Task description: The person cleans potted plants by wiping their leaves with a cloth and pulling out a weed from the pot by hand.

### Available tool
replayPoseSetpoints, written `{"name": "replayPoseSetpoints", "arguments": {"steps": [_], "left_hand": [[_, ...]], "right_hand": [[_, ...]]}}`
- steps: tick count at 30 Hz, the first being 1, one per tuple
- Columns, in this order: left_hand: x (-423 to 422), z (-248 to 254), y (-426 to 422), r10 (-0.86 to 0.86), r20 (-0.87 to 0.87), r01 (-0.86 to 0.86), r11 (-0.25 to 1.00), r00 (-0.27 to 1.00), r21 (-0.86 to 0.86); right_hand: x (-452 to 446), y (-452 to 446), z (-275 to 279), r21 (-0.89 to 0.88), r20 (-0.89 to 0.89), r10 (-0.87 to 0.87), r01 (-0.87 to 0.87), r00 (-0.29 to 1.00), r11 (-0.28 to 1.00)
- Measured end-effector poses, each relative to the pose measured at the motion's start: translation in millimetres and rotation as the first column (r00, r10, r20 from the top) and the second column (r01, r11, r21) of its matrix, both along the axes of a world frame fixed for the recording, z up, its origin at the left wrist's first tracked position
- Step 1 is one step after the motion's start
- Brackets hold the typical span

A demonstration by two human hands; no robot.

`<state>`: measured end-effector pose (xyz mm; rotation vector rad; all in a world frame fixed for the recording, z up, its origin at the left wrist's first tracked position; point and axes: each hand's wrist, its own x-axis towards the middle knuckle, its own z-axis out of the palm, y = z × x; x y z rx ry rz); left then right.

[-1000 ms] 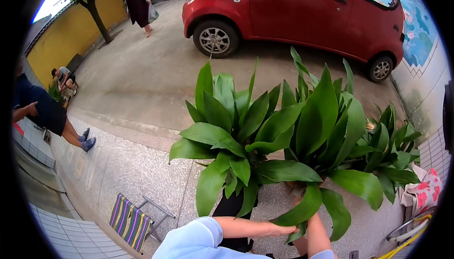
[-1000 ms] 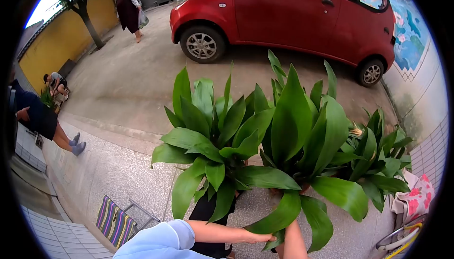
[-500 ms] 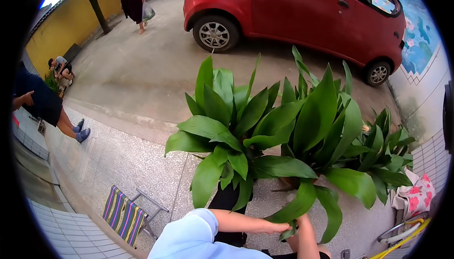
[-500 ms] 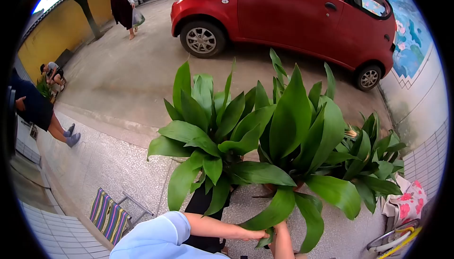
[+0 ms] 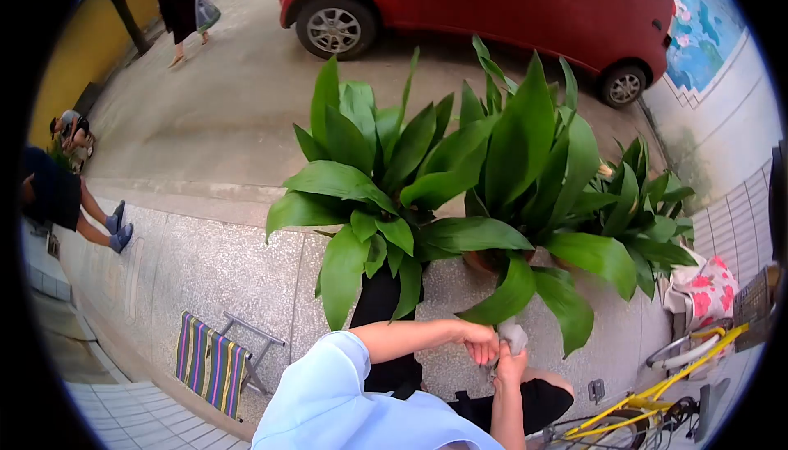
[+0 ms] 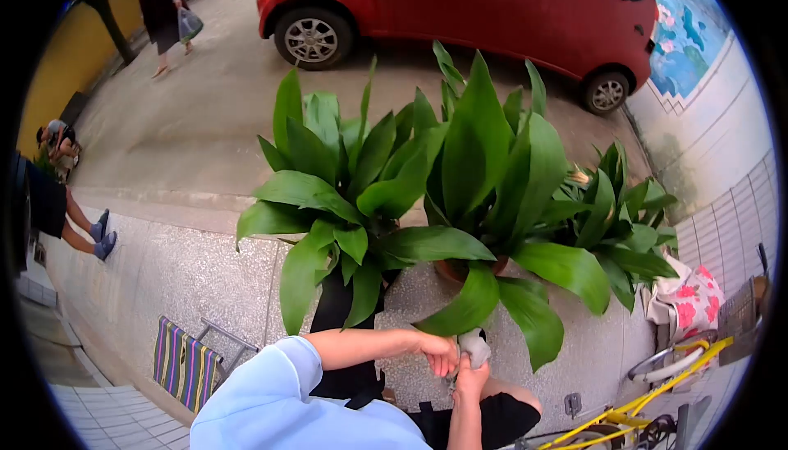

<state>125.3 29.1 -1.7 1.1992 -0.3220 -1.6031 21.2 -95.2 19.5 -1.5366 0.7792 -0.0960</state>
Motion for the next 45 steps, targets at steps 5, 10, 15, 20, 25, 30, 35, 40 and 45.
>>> {"name": "replayPoseSetpoints", "arguments": {"steps": [5, 10, 15, 20, 25, 30, 35, 40, 45], "left_hand": [[3, -75, -12, 0.592, -0.034, -0.588, 0.805, 0.805, 0.078], [14, -52, -24, 0.580, -0.116, -0.573, 0.815, 0.806, 0.087], [10, -61, -27, 0.562, -0.027, -0.557, 0.824, 0.827, 0.101], [10, -73, -30, 0.693, -0.072, -0.683, 0.719, 0.717, 0.125], [14, -29, -20, 0.822, -0.106, -0.810, 0.570, 0.560, 0.137], [13, -40, -17, 0.778, -0.221, -0.793, 0.609, 0.588, 0.031], [8, -61, -17, 0.634, -0.067, -0.630, 0.773, 0.770, 0.074], [6, -30, -21, 0.471, 0.069, -0.476, 0.870, 0.879, 0.125], [6, -49, -29, 0.346, 0.316, -0.408, 0.900, 0.883, 0.154]], "right_hand": [[-8, 2, 8, -0.079, -0.012, -0.099, 0.098, 0.995, 0.992], [-23, 16, 11, -0.045, 0.070, -0.148, 0.151, 0.987, 0.987], [-39, 23, 24, -0.036, 0.015, -0.091, 0.091, 0.996, 0.995], [-74, 13, 47, 0.079, -0.029, 0.105, -0.102, 0.994, 0.992], [-91, -3, 30, 0.701, -0.026, -0.342, 0.261, 0.939, 0.664], [-66, -17, -24, 0.814, -0.138, -0.391, 0.329, 0.910, 0.479], [22, -21, -51, 0.854, -0.136, -0.337, 0.282, 0.932, 0.436], [93, -41, -45, 0.897, -0.098, -0.174, 0.163, 0.980, 0.411], [101, -42, -41, 0.905, 0.109, 0.068, -0.127, 0.992, 0.406]]}}
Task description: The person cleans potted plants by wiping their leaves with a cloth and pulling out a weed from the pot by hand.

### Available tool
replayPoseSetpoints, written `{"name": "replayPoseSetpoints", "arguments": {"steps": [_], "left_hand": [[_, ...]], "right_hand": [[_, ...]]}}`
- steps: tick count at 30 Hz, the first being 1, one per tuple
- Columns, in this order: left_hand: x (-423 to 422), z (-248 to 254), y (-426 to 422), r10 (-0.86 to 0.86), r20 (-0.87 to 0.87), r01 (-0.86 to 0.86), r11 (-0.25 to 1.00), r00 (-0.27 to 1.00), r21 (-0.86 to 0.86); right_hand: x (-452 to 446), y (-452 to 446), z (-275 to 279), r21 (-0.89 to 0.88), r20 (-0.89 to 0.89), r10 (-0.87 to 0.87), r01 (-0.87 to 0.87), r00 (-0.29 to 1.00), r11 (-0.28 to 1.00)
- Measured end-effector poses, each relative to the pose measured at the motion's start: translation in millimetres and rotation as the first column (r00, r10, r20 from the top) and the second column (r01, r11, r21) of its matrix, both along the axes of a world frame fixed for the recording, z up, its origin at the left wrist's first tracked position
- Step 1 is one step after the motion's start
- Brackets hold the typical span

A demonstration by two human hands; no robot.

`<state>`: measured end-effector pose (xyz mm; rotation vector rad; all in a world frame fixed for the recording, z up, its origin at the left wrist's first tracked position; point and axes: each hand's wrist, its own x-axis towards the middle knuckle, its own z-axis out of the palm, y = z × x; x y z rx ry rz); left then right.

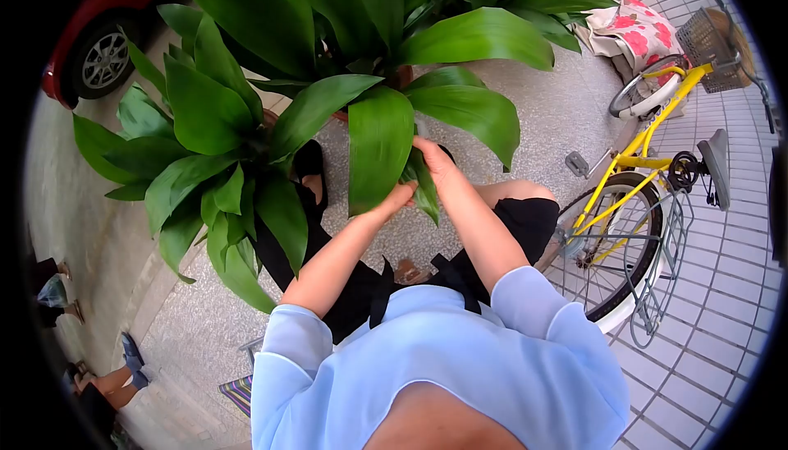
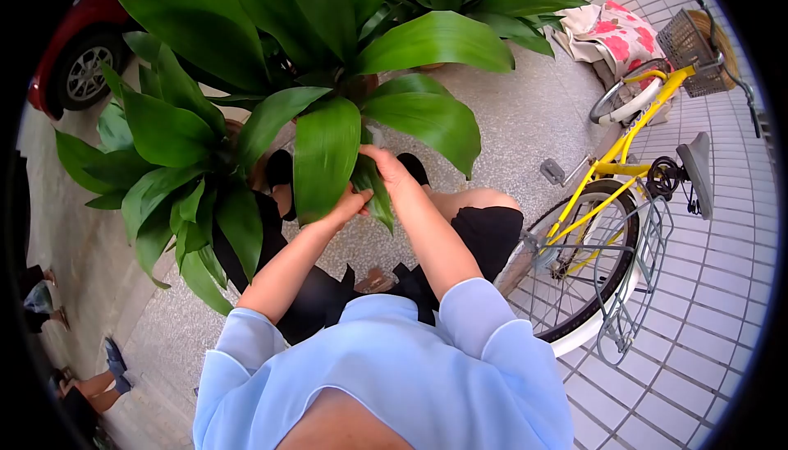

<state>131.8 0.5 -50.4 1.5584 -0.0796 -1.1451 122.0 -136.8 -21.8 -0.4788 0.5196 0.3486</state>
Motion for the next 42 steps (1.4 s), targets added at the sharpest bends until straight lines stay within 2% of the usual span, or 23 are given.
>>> {"name": "replayPoseSetpoints", "arguments": {"steps": [2, 5, 6, 9, 11, 13, 15, 16, 19, 20, 21, 23, 26, 29, 32, 36, 39, 40, 42], "left_hand": [[2, 28, 2, -0.026, 0.082, 0.027, 1.000, 0.996, -0.009], [-1, 54, 0, -0.096, 0.136, 0.104, 0.993, 0.986, -0.050], [-8, 51, -2, -0.106, 0.136, 0.105, 0.994, 0.985, 0.017], [-8, 66, -3, -0.240, 0.191, 0.221, 0.969, 0.952, 0.113], [-11, 56, -1, -0.227, 0.240, 0.224, 0.974, 0.944, 0.041], [-10, 56, -1, -0.255, 0.297, 0.243, 0.967, 0.920, 0.078], [-10, 56, -2, -0.251, 0.363, 0.239, 0.968, 0.897, 0.080], [-7, 56, 0, -0.236, 0.397, 0.221, 0.972, 0.887, 0.083], [-7, 34, 1, -0.144, 0.469, 0.156, 0.988, 0.871, 0.013], [-1, -3, -3, -0.087, 0.699, 0.148, 0.989, 0.710, -0.027], [4, -39, -6, -0.013, 0.878, 0.112, 0.993, 0.478, -0.046], [2, 34, 2, -0.263, 0.646, 0.169, 0.964, 0.717, 0.205], [3, 15, 1, -0.231, 0.634, 0.162, 0.973, 0.738, 0.166], [5, 5, 0, -0.174, 0.581, 0.161, 0.984, 0.795, 0.074], [8, -5, 2, -0.127, 0.525, 0.152, 0.988, 0.841, -0.005], [6, 4, 1, -0.089, 0.436, 0.145, 0.985, 0.895, -0.097], [5, 17, 2, -0.097, 0.368, 0.140, 0.986, 0.925, -0.091], [5, 17, 0, -0.068, 0.353, 0.112, 0.988, 0.933, -0.108], [5, 13, 1, -0.070, 0.393, 0.116, 0.989, 0.917, -0.095]], "right_hand": [[-19, -4, -9, -0.184, 0.004, 0.000, 0.001, 1.000, 0.983], [-48, 11, 23, -0.437, 0.027, -0.201, 0.192, 0.979, 0.879], [-60, 4, 21, -0.457, 0.021, -0.065, 0.067, 0.998, 0.887], [-73, 18, 51, -0.675, -0.034, -0.012, -0.014, 0.999, 0.737], [-81, 27, 25, -0.760, 0.080, -0.139, 0.150, 0.987, 0.633], [-84, 34, 26, -0.843, 0.117, -0.239, 0.223, 0.964, 0.489], [-89, 32, 46, -0.865, 0.050, -0.244, 0.164, 0.968, 0.473], [-91, 33, 45, -0.861, 0.096, -0.250, 0.206, 0.963, 0.466], [-99, 35, 36, -0.901, 0.080, -0.269, 0.185, 0.960, 0.392], [-101, 37, 49, -0.891, 0.052, -0.285, 0.173, 0.957, 0.419], [-103, 40, 59, -0.885, 0.067, -0.314, 0.202, 0.947, 0.419], [-105, 45, 72, -0.872, 0.098, -0.368, 0.258, 0.925, 0.416], [-109, 50, 66, -0.821, 0.127, -0.446, 0.346, 0.886, 0.454], [-113, 52, 67, -0.856, 0.090, -0.458, 0.304, 0.885, 0.419], [-115, 55, 72, -0.838, 0.140, -0.478, 0.361, 0.867, 0.410], [-118, 54, 76, -0.859, 0.137, -0.439, 0.327, 0.888, 0.394], [-121, 55, 86, -0.863, 0.125, -0.409, 0.303, 0.904, 0.405], [-123, 54, 93, -0.846, 0.105, -0.392, 0.289, 0.914, 0.448], [-130, 55, 101, -0.830, 0.188, -0.339, 0.334, 0.922, 0.447]]}}
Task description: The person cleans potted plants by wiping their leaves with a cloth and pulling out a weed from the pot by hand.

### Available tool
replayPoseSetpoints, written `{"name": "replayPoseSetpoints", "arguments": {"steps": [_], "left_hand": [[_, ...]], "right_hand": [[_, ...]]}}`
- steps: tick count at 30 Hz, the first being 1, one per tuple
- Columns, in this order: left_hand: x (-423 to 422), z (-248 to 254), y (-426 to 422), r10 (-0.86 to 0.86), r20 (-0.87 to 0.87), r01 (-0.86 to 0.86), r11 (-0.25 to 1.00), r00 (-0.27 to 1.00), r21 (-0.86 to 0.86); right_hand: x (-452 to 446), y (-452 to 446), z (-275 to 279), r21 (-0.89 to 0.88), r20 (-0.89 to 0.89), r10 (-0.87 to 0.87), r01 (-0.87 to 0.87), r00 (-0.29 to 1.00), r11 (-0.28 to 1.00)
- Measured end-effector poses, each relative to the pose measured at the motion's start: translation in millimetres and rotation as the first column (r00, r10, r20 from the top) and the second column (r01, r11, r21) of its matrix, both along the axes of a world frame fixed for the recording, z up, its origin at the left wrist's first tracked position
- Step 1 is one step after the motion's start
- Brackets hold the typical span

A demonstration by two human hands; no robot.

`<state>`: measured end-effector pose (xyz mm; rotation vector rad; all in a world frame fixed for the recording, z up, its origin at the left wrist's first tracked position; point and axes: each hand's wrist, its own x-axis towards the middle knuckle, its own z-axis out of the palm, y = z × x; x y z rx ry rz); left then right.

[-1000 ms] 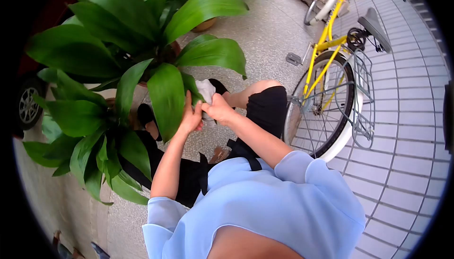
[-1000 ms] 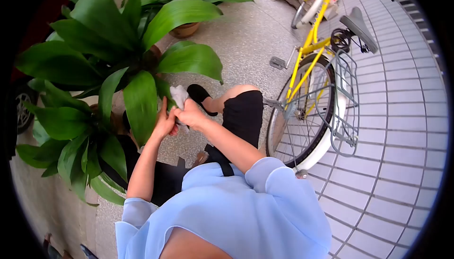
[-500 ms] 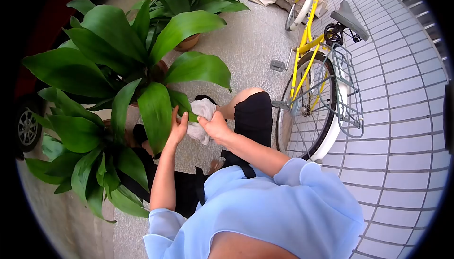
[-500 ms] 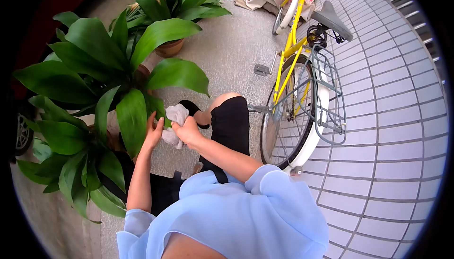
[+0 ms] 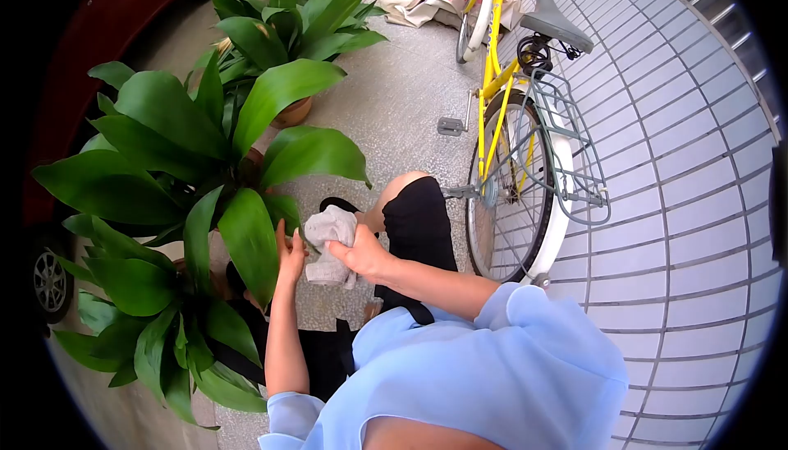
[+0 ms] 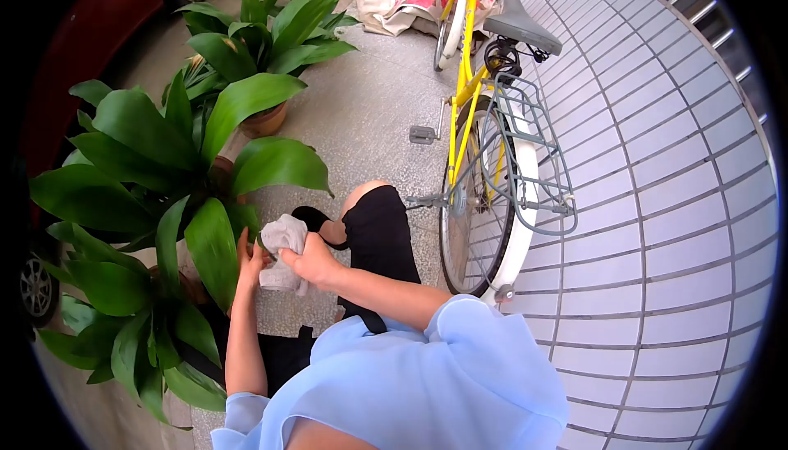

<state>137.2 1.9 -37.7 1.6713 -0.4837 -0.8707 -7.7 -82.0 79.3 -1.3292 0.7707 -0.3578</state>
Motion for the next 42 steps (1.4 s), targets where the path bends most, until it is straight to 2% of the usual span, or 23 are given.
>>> {"name": "replayPoseSetpoints", "arguments": {"steps": [2, 5, 6, 7, 8, 9, 10, 13, 15, 18, 22, 25, 26, 27, 28, 29, 30, 33, 34, 36, 39, 42], "left_hand": [[2, -2, -2, -0.021, 0.059, 0.020, 1.000, 0.998, 0.011], [-4, 0, -3, -0.037, 0.102, 0.039, 0.999, 0.994, -0.014], [-4, -11, -3, -0.023, 0.150, 0.037, 0.995, 0.988, -0.093], [-9, -2, -4, -0.016, 0.192, 0.041, 0.991, 0.981, -0.130], [-14, 4, -5, -0.018, 0.299, 0.060, 0.990, 0.954, -0.131], [-22, 12, -4, 0.001, 0.288, 0.073, 0.966, 0.958, -0.247], [-27, 47, 5, -0.061, 0.369, 0.128, 0.978, 0.928, -0.162], [-43, 62, 23, -0.187, 0.516, 0.202, 0.979, 0.836, 0.028], [-53, 81, 30, -0.230, 0.561, 0.228, 0.971, 0.795, 0.075], [-74, 109, 41, -0.273, 0.630, 0.346, 0.938, 0.727, 0.008], [-100, 150, 52, -0.235, 0.583, 0.342, 0.936, 0.778, -0.080], [-103, 162, 51, -0.009, 0.492, 0.126, 0.971, 0.871, -0.205], [-103, 158, 51, 0.070, 0.402, 0.023, 0.975, 0.913, -0.222], [-102, 152, 48, 0.140, 0.141, -0.095, 0.953, 0.980, -0.288], [-100, 150, 47, 0.163, -0.037, -0.166, 0.935, 0.986, -0.312], [-97, 151, 47, 0.179, -0.214, -0.243, 0.914, 0.960, -0.325], [-93, 150, 49, 0.092, -0.331, -0.213, 0.912, 0.939, -0.351], [-94, 159, 45, -0.016, -0.559, -0.228, 0.903, 0.829, -0.365], [-96, 165, 43, -0.041, -0.541, -0.196, 0.907, 0.840, -0.372], [-99, 169, 37, -0.010, -0.562, -0.253, 0.886, 0.827, -0.389], [-97, 176, 30, 0.071, -0.642, -0.403, 0.829, 0.764, -0.388], [-94, 189, 27, 0.153, -0.587, -0.430, 0.824, 0.795, -0.368]], "right_hand": [[-6, -3, 20, -0.001, 0.092, 0.052, -0.052, 0.994, 0.999], [-8, -4, 39, 0.018, 0.157, -0.040, 0.038, 0.987, 0.999], [-10, -8, 35, 0.052, 0.172, -0.092, 0.084, 0.981, 0.995], [-9, -13, 38, 0.090, 0.293, -0.096, 0.072, 0.951, 0.993], [-12, -17, 45, 0.207, 0.316, -0.116, 0.051, 0.942, 0.977], [-13, -21, 51, 0.283, 0.341, -0.150, 0.051, 0.928, 0.958], [-16, -26, 61, 0.332, 0.373, -0.134, 0.002, 0.918, 0.943], [-22, -37, 65, 0.339, 0.414, -0.175, 0.028, 0.893, 0.940], [-26, -44, 62, 0.349, 0.404, -0.203, 0.055, 0.892, 0.936], [-30, -49, 56, 0.413, 0.430, -0.174, -0.021, 0.886, 0.911], [-31, -48, 50, 0.532, 0.477, -0.173, -0.127, 0.862, 0.837], [-32, -46, 47, 0.598, 0.473, -0.182, -0.162, 0.862, 0.785], [-32, -45, 50, 0.633, 0.479, -0.195, -0.183, 0.856, 0.752], [-32, -44, 52, 0.665, 0.487, -0.209, -0.205, 0.848, 0.718], [-33, -44, 52, 0.679, 0.462, -0.206, -0.194, 0.863, 0.708], [-34, -43, 52, 0.700, 0.472, -0.211, -0.218, 0.856, 0.680], [-35, -43, 51, 0.718, 0.483, -0.215, -0.243, 0.849, 0.652], [-37, -42, 52, 0.722, 0.525, -0.187, -0.318, 0.830, 0.614], [-39, -41, 52, 0.717, 0.539, -0.173, -0.342, 0.824, 0.607], [-44, -40, 45, 0.695, 0.545, -0.118, -0.369, 0.830, 0.617], [-47, -41, 41, 0.649, 0.615, -0.024, -0.488, 0.788, 0.584], [-46, -43, 39, 0.529, 0.640, 0.150, -0.574, 0.753, 0.625]]}}
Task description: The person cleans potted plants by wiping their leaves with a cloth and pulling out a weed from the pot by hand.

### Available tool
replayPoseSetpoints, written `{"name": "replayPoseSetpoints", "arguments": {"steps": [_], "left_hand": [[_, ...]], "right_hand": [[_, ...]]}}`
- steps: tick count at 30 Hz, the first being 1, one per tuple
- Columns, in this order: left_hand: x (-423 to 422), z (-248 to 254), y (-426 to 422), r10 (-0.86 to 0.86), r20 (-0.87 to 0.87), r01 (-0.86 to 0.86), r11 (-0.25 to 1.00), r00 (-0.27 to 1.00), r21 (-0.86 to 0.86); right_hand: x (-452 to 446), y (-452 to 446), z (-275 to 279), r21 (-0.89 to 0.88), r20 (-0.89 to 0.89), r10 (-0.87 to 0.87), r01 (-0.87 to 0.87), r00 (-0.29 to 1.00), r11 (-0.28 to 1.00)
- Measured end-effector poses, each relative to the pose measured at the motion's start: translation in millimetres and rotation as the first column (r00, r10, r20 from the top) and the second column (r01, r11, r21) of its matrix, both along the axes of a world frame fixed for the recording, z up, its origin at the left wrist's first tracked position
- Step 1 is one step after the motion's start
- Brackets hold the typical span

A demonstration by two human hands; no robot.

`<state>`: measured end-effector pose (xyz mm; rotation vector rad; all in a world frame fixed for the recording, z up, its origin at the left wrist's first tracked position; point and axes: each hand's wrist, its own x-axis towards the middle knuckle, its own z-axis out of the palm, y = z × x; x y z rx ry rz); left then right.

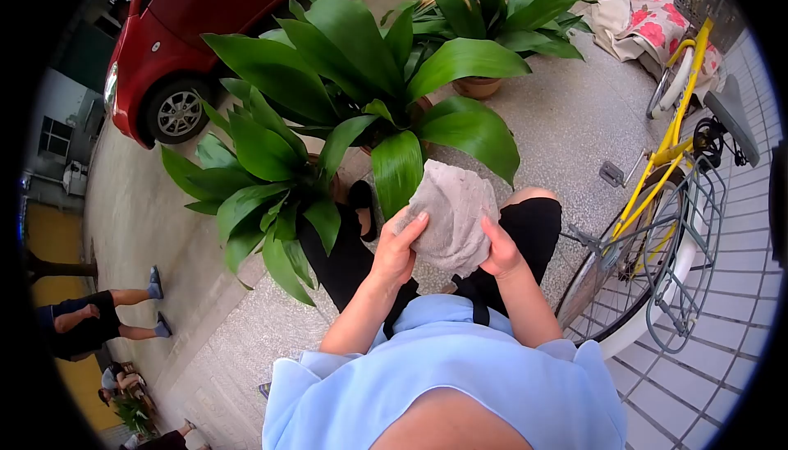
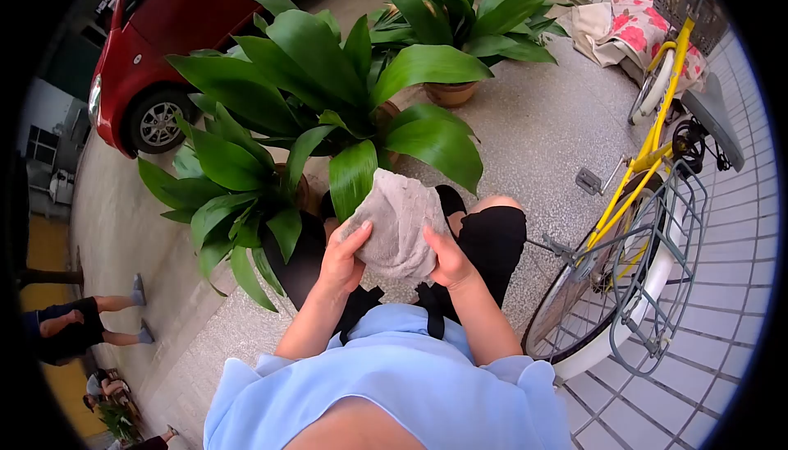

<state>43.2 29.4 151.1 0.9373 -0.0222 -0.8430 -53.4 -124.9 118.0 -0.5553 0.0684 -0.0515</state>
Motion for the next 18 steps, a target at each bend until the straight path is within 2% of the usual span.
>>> {"name": "replayPoseSetpoints", "arguments": {"steps": [2, 4, 7, 10, 11, 13, 15, 17, 18], "left_hand": [[1, -2, 2, 0.019, 0.128, -0.033, 0.994, 0.992, 0.108], [1, 0, 2, 0.019, 0.265, -0.069, 0.981, 0.964, 0.183], [9, 6, 11, -0.114, 0.399, -0.045, 0.929, 0.910, 0.368], [22, 14, 15, -0.021, 0.475, -0.182, 0.908, 0.880, 0.377], [30, 17, 15, 0.055, 0.509, -0.250, 0.913, 0.859, 0.323], [54, 21, 18, 0.098, 0.578, -0.369, 0.851, 0.810, 0.373], [93, 22, 14, 0.157, 0.731, -0.474, 0.844, 0.664, 0.250], [138, 32, -4, 0.177, 0.788, -0.540, 0.813, 0.589, 0.220], [161, 36, -16, 0.183, 0.776, -0.552, 0.799, 0.603, 0.240]], "right_hand": [[2, -4, -9, -0.159, -0.004, 0.023, -0.023, 1.000, 0.987], [4, -4, -12, -0.172, -0.024, 0.048, -0.051, 0.999, 0.984], [11, -7, -13, -0.115, -0.029, 0.055, -0.058, 0.998, 0.992], [18, -15, -15, -0.006, -0.032, 0.029, -0.029, 0.999, 1.000], [19, -21, -16, 0.011, -0.024, 0.009, -0.009, 1.000, 1.000], [22, -29, -19, 0.045, -0.016, -0.039, 0.039, 0.999, 0.998], [25, -37, -19, 0.075, -0.021, -0.096, 0.097, 0.995, 0.992], [26, -43, -26, 0.082, -0.046, -0.129, 0.132, 0.991, 0.988], [27, -46, -26, 0.095, -0.042, -0.131, 0.134, 0.991, 0.986]]}}
